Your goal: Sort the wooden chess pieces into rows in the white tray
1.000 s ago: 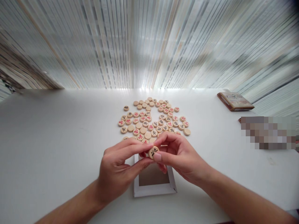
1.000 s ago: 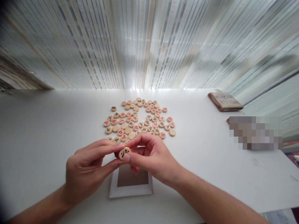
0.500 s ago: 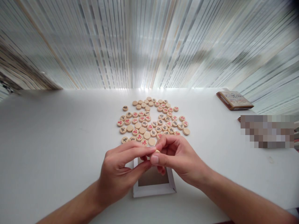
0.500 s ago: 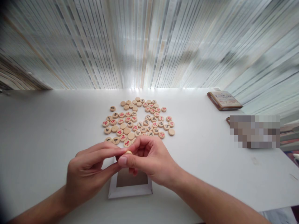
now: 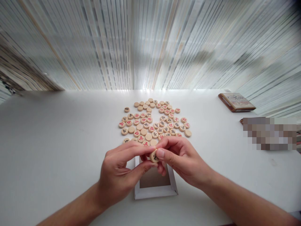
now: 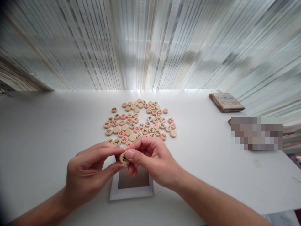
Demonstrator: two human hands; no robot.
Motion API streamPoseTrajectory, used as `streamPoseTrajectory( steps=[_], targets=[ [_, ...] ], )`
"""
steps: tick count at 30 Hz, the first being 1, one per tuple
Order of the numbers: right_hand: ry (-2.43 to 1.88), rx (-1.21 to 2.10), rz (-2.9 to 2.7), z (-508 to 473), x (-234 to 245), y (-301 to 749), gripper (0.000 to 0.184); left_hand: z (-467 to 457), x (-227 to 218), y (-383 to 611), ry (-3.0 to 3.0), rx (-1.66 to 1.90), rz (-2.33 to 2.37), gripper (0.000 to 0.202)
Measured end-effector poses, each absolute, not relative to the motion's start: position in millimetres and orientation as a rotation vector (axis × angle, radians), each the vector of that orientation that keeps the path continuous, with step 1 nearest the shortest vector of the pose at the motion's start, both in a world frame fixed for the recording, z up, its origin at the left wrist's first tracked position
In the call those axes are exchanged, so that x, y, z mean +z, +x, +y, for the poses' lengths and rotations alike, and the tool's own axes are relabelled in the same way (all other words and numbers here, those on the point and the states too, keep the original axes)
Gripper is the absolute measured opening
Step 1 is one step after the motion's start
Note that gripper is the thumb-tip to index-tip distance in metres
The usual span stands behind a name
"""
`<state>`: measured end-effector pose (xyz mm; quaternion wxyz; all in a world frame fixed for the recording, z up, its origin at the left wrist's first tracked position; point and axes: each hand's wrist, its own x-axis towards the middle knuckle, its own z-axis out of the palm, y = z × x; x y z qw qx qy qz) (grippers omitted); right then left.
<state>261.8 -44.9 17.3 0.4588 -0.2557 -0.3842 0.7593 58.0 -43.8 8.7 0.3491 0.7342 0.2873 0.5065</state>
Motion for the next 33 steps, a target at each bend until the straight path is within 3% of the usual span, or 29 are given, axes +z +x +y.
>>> streamPoseTrajectory(
  steps=[7,19,33],
  targets=[
    [-0.687,1.897,-0.854,-44.4,18.2,260.7,0.029,-43.4,9.5,56.1,1.906,1.294,0.75,0.044],
    [-0.774,1.513,-1.17,-39.2,15.0,264.8,0.019,-41.1,9.4,58.0,1.816,1.348,0.832,0.047],
    [-0.858,1.631,-1.082,-40.3,13.2,264.8,0.038,-40.0,18.2,66.4,1.172,1.193,0.871,0.026]
  ],
)
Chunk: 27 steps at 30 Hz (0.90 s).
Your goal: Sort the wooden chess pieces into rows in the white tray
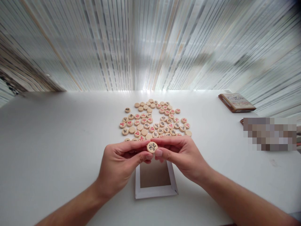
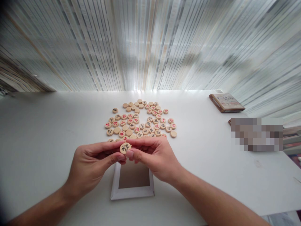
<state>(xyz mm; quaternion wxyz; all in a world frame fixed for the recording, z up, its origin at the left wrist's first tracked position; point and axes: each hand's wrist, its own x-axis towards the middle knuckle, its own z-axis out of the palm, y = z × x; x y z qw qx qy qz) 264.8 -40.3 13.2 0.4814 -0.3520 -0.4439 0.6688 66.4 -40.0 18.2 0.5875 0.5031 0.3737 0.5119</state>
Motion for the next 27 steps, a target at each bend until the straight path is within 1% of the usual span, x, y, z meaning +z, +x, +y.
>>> streamPoseTrajectory(
  steps=[3,12,17,21,24,27],
  targets=[
    [-0.873,1.643,-1.065,-40.2,13.8,264.9,0.043,-39.3,18.5,66.1,1.111,1.158,0.886,0.023],
    [-0.876,1.65,-1.071,-39.9,15.0,266.5,0.035,-34.9,17.8,61.8,1.114,1.124,0.834,0.011],
    [-0.828,1.686,-1.069,-39.7,12.7,266.6,0.027,-36.5,16.2,63.3,1.186,1.183,0.818,0.012],
    [-0.859,1.659,-1.088,-39.4,15.6,265.0,0.02,-39.6,14.5,64.4,1.323,1.244,0.826,0.017],
    [-0.909,1.624,-1.129,-39.1,18.2,264.1,0.025,-40.0,15.9,64.5,1.435,1.265,0.839,0.018],
    [-0.932,1.597,-1.119,-39.3,18.9,263.6,0.029,-39.4,18.4,64.9,1.478,1.248,0.851,0.009]
  ],
)
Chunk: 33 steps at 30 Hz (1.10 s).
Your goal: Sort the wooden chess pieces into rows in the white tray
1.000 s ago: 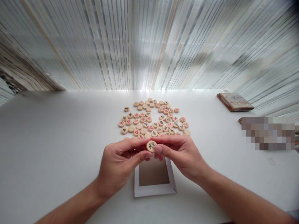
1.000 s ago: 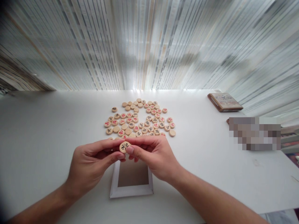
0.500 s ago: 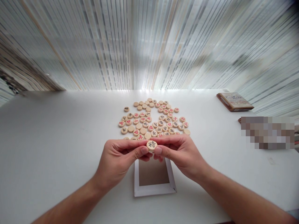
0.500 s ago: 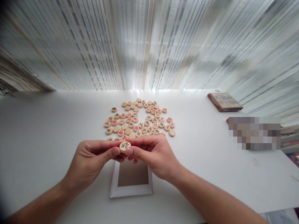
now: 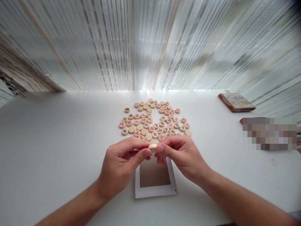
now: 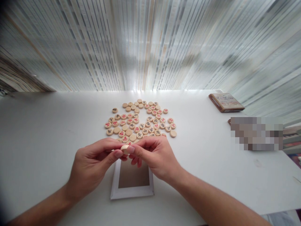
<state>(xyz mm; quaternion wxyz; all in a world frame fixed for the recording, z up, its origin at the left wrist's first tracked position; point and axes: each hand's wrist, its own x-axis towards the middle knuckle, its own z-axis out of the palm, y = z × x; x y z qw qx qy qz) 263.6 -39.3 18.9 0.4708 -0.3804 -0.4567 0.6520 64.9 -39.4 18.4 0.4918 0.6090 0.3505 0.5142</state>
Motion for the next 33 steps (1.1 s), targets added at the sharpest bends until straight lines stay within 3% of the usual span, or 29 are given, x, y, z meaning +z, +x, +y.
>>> streamPoseTrajectory(
  steps=[9,22,33],
  targets=[
    [-0.964,1.491,-1.164,-41.1,16.9,263.1,0.029,-43.2,15.5,67.5,1.294,1.15,0.893,0.02],
    [-0.886,1.763,-0.981,-40.3,15.1,262.7,0.034,-42.5,16.5,66.8,1.307,1.187,0.829,0.029],
    [-1.0,1.812,-1.045,-41.5,15.3,263.6,0.039,-45.9,15.1,65.9,1.758,1.233,0.791,0.033]
  ],
)
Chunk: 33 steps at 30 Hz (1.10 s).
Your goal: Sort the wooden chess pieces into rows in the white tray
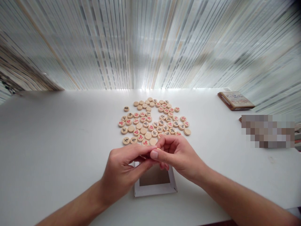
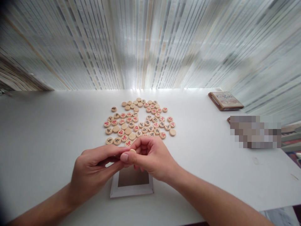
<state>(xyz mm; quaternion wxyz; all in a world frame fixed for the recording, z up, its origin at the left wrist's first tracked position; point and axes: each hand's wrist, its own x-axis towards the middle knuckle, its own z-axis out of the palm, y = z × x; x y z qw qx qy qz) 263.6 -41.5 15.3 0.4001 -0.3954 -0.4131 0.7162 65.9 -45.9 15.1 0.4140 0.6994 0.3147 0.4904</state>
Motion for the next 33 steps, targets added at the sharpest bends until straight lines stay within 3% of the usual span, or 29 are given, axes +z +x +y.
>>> streamPoseTrajectory(
  steps=[22,33],
  targets=[
    [-0.822,1.843,-1.002,-43.5,14.9,264.3,0.022,-47.0,12.0,65.1,1.641,1.18,0.785,0.034],
    [-0.767,1.838,-1.015,-41.8,10.6,265.7,0.027,-47.7,11.6,64.7,1.542,1.15,0.777,0.033]
  ],
)
